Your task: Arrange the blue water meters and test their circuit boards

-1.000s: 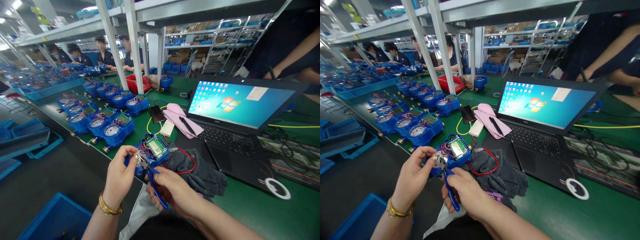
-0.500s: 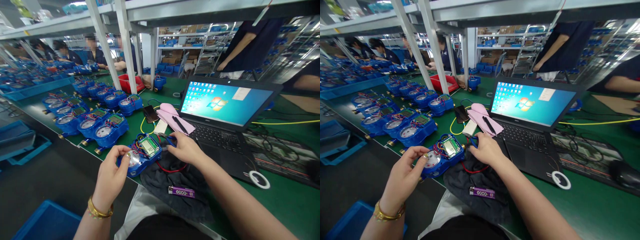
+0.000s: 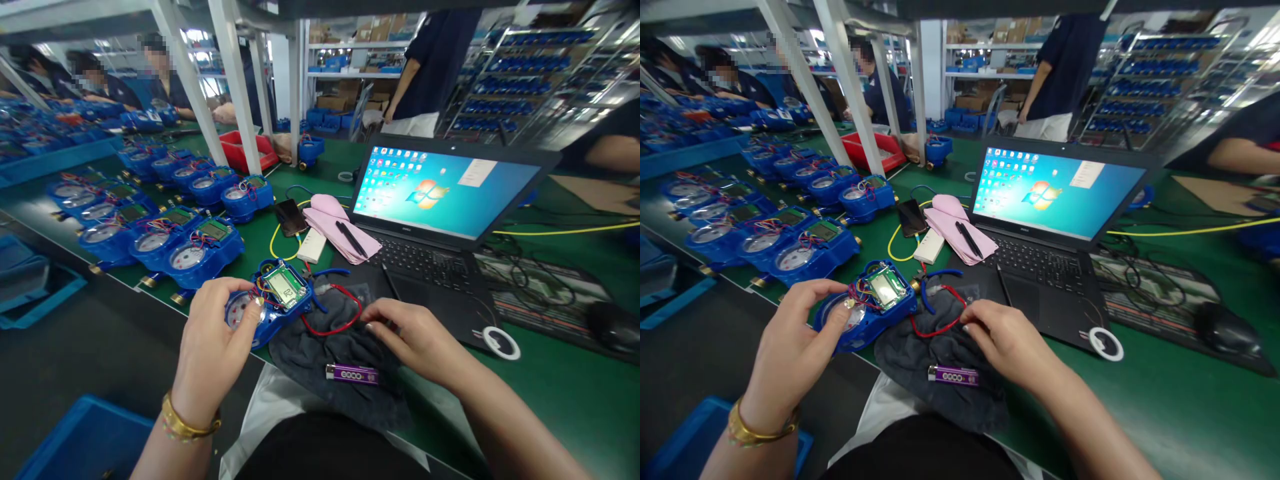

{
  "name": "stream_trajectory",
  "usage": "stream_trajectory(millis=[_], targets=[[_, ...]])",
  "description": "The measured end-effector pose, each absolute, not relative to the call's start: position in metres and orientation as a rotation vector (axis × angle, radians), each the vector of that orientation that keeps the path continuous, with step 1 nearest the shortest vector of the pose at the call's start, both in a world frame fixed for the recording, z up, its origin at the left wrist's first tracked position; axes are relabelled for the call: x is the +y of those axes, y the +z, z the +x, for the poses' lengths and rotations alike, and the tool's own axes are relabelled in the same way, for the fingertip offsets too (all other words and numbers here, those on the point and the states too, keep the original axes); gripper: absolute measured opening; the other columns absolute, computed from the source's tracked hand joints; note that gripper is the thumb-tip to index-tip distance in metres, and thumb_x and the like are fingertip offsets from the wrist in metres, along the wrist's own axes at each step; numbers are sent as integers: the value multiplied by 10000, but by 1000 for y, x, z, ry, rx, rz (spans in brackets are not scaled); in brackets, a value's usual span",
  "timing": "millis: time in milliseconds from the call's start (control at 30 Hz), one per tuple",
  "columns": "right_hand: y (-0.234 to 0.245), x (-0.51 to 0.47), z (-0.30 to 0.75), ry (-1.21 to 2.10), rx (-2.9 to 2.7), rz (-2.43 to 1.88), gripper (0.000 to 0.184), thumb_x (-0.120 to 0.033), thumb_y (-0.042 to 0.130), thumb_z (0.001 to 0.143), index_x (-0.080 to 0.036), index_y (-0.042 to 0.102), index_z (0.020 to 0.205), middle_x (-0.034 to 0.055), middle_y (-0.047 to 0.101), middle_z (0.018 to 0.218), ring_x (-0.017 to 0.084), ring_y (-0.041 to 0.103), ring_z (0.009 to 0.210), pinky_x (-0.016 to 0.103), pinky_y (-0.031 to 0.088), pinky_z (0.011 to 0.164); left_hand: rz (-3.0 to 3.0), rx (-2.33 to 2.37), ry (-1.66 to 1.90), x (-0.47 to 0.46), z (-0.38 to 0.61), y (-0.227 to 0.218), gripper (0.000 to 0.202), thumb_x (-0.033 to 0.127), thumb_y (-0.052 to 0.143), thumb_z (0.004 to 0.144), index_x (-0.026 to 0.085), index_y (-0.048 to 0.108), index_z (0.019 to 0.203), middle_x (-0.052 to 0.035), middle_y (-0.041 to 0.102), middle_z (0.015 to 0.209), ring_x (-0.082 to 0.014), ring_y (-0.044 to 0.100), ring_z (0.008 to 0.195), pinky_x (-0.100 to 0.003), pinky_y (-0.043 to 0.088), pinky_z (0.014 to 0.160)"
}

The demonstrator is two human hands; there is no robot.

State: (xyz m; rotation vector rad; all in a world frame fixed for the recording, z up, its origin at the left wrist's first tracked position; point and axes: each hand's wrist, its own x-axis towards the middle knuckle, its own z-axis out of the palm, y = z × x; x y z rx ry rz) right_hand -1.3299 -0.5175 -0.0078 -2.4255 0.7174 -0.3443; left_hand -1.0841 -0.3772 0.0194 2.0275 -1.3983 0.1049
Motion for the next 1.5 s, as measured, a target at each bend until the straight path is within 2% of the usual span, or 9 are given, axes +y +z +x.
stream_trajectory(millis=[167, 300, 433, 633, 900, 1133, 1233, 1333, 1500], targets=[[-15, -518, -1347, -346, 889, -2361, 142, -203, 454, 869, -200, 594, 846, 8, 657, 779, 150, 616, 717, 249, 417, 638, 2014, -1528, 164, -390, -1095, 20, 320, 403, 534, 836, 164, 532, 1048, -96, 558, 1079, -266, 505, 1050, -424, 405, 917], [-10, -530, -1327, -349, 1068, -2427, 174, -258, 455, 886, -197, 608, 831, 13, 666, 739, 169, 618, 687, 260, 392, 604, 2118, -1574, 229, -397, -1099, 10, 615, 449, 652, 741, 133, 466, 1235, -165, 481, 1239, -333, 439, 1182, -490, 386, 996], [-8, -546, -1283, -185, 1136, -2584, 172, -246, 465, 894, -193, 627, 912, 43, 693, 907, 197, 638, 852, 268, 414, 691, 2244, -1659, 284, -397, -1095, -3, 843, 403, 737, 682, 106, 344, 1365, -205, 473, 1276, -358, 459, 1185, -505, 405, 998], [-15, -561, -1245, 36, 1034, -2668, 195, -169, 597, 776, -135, 679, 950, 145, 692, 959, 275, 642, 902, 315, 440, 728, 2180, -1762, 310, -387, -1083, -7, 879, 343, 752, 680, 79, 289, 1379, -210, 509, 1279, -330, 510, 1146, -474, 436, 982], [-18, -566, -1259, 89, 1023, -2579, 91, -141, 616, 693, -188, 670, 749, 66, 697, 796, 221, 636, 767, 274, 398, 622, 2080, -1883, 195, -377, -1062, -3, 866, 371, 715, 719, 142, 251, 1414, -178, 485, 1312, -320, 493, 1167, -474, 428, 990], [13, -570, -1288, -300, 960, -2403, 52, -160, 535, 763, -196, 569, 777, -23, 589, 662, 127, 536, 611, 225, 364, 566, 2053, -1775, 141, -379, -1075, 8, 817, 434, 678, 751, 149, 280, 1404, -158, 408, 1381, -302, 388, 1273, -474, 339, 1074], [27, -560, -1291, -470, 716, -2285, 60, -143, 534, 749, -199, 557, 752, -49, 542, 602, 110, 494, 547, 215, 349, 528, 1974, -1655, 164, -389, -1094, 26, 644, 441, 641, 785, 167, 411, 1320, -126, 489, 1281, -272, 440, 1199, -438, 384, 1013], [35, -546, -1289, -616, 619, -2384, 82, -122, 526, 768, -197, 560, 760, -34, 563, 649, 109, 499, 571, 223, 351, 543, 1865, -1591, 35, -400, -1115, 41, 330, 464, 598, 814, 178, 607, 979, -75, 589, 972, -234, 532, 959, -369, 441, 825], [37, -526, -1289, -905, 493, -2585, 130, -116, 471, 857, -201, 568, 841, 21, 599, 818, 134, 569, 712, 238, 419, 609, 1653, -1481, -399, -408, -1134, 45, 461, 426, 365, 937, 181, 589, 618, -17, 535, 649, -145, 521, 654, -279, 385, 619]])
